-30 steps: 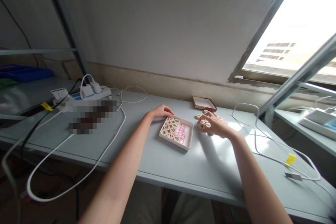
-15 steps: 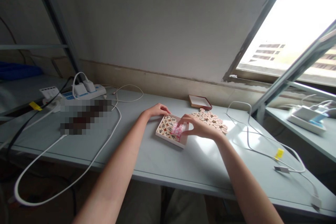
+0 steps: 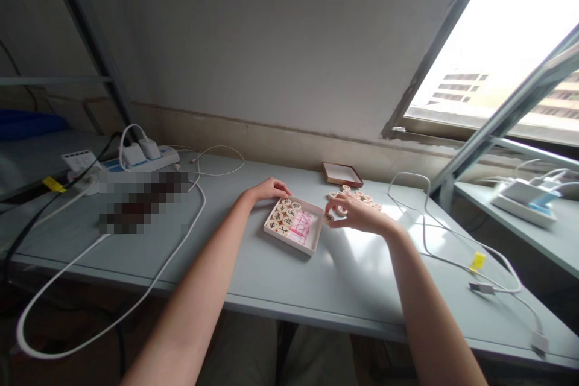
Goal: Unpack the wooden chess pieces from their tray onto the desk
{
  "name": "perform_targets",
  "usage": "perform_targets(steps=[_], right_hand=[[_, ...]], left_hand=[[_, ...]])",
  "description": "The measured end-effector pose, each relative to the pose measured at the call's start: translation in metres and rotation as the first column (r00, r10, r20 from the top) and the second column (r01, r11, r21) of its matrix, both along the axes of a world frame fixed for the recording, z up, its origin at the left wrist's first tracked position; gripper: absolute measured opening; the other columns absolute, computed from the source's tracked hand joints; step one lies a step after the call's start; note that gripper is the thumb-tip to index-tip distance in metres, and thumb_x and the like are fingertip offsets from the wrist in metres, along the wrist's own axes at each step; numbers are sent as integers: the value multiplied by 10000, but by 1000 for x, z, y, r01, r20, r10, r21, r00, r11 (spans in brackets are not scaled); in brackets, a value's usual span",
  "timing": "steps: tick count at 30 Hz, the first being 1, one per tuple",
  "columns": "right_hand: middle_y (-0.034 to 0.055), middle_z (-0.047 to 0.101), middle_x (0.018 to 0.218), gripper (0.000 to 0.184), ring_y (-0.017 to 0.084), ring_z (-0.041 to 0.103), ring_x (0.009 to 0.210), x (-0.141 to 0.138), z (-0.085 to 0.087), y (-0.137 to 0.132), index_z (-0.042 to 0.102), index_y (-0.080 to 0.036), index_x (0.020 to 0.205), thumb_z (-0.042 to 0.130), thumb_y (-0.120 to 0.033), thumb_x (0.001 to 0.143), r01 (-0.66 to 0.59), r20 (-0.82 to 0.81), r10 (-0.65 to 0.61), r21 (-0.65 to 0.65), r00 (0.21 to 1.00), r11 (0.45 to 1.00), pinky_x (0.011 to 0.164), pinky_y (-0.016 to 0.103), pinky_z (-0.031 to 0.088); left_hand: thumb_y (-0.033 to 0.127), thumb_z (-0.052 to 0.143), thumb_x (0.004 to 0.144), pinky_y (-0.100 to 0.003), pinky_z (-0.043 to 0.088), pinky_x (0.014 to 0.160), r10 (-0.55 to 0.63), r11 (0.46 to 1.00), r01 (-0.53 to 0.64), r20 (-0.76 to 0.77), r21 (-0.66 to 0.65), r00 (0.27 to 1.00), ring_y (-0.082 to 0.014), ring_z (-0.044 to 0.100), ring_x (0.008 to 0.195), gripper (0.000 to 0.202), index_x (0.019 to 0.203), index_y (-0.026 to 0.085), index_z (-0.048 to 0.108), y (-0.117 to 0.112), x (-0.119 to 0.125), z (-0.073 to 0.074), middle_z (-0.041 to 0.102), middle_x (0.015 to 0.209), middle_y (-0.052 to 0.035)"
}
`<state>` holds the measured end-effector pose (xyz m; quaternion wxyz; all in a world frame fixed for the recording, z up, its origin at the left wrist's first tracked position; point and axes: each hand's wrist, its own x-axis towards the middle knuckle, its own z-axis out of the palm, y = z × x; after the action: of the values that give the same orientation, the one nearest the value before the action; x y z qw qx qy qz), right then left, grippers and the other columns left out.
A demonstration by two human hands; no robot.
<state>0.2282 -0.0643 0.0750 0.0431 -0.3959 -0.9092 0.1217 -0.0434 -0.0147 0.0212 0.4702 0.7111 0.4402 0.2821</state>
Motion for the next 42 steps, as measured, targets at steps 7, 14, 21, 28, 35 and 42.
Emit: perform_targets(steps=[7,14,21,28,35,42], right_hand=[[56,523,978,277,230,453,963,12,-14,8,559,-266,966,570,-335,698,113,104,-128,138,986,984,780,326,378],[46,548,837,89,202,506,837,18,-17,17,625,-235,756,550,-228,708,202,91,-220,171,971,964,730,314,378],[47,526,984,207,184,489,901,-24,-16,1,575,-263,994,482,-316,817,51,-272,24,265,962,963,760,323,406],[55,499,1067,231,222,425,954,-61,-35,-12,594,-299,1000,568,-330,772,-3,-120,56,401,991,916,808,376,363],[32,466,1104,122,215,397,1016,-50,-36,-2,629,-283,838,607,-346,735,10,-219,69,341,973,940,844,369,368],[18,433,1189,277,237,368,1096,-35,-28,-1,616,-333,952,650,-376,680,-36,-146,66,204,987,978,879,407,354]], left_hand=[[227,607,615,-250,418,678,-8,1000,9,16,-19,1000,-147,583,727,229,805,117,671,0,-1,-1,666,786,-60],[226,609,618,-251,419,680,9,1000,-9,-9,14,1000,-151,584,736,211,789,119,672,-1,0,0,665,795,-62],[238,630,630,-256,424,691,-66,998,67,26,-16,997,-148,587,729,239,831,118,682,0,0,1,676,799,-66],[257,648,635,-260,422,709,-142,990,142,-5,8,990,-153,586,746,274,877,135,689,0,0,0,678,801,-57],[277,648,637,-253,425,709,-168,986,168,-30,8,985,-158,587,765,292,890,135,687,-1,-1,1,678,830,-65],[297,647,635,-254,423,706,-154,988,155,-63,8,986,-158,586,755,308,900,144,686,-2,-1,2,677,827,-67]])
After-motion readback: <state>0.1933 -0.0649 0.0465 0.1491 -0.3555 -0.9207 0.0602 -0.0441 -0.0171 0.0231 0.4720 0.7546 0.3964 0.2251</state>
